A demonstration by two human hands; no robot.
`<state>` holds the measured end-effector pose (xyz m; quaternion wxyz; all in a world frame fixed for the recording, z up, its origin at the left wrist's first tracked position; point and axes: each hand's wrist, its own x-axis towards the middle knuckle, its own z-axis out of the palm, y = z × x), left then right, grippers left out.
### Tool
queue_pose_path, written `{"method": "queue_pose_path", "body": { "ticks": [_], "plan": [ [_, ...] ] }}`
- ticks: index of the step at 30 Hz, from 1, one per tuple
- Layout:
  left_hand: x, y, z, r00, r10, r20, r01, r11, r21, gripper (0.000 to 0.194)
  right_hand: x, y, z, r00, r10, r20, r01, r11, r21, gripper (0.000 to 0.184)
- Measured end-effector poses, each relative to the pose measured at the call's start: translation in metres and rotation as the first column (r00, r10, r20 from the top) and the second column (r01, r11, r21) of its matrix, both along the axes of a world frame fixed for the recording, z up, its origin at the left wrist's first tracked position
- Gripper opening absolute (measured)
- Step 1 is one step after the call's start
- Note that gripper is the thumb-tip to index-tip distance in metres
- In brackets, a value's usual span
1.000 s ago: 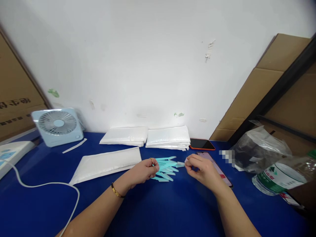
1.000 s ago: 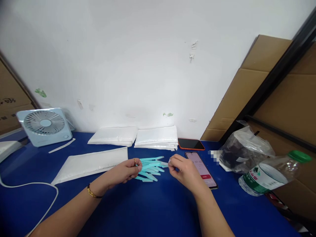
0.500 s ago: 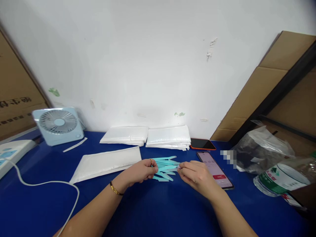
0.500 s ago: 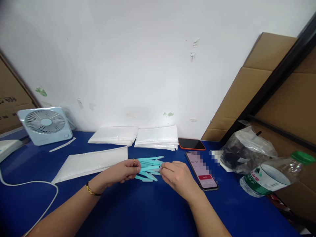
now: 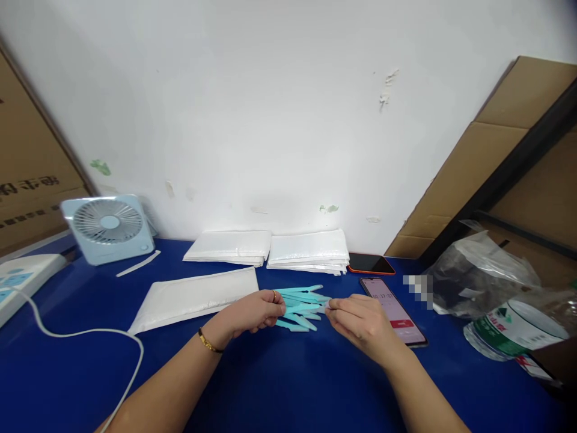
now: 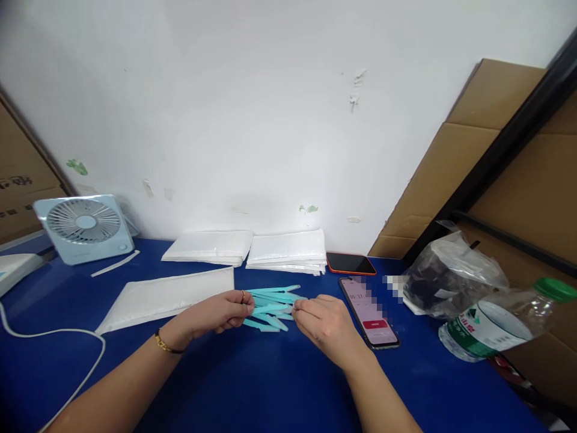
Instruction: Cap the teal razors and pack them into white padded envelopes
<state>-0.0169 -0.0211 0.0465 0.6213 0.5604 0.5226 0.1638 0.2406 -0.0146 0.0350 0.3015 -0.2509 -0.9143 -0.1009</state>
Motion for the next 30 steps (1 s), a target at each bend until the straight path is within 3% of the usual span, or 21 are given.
{"method": "queue_pose_path", "body": {
  "ticks": [5, 16, 23, 30],
  "plan": [
    [-0.004, 0.001, 0.002, 1.0, 0.005, 0.006, -0.004, 1.0, -0.006, 0.022, 0.007, 0.003, 0.0, 0.999, -0.018, -0.035, 0.019, 0.999, 0.03, 0.01],
    [0.0, 0.001, -0.004, 0.999, -0.033, -0.014, 0.033, 0.999, 0.023, 0.016, -0.008, -0.002, -0.007, 0.997, 0.025, 0.072, -0.027, 0.999, 0.022, 0.013],
    [-0.008, 0.004, -0.002, 1.0, -0.018, -0.009, 0.018, 1.0, 0.006, 0.023, 0.005, 0.002, -0.003, 1.0, -0.011, -0.016, 0.012, 0.997, 0.081, 0.011],
    [-0.006, 0.002, -0.002, 0.999, -0.02, -0.032, 0.02, 1.0, -0.001, 0.023, -0.005, -0.003, -0.005, 0.999, 0.0, 0.055, -0.004, 0.998, 0.068, 0.015]
  ]
}}
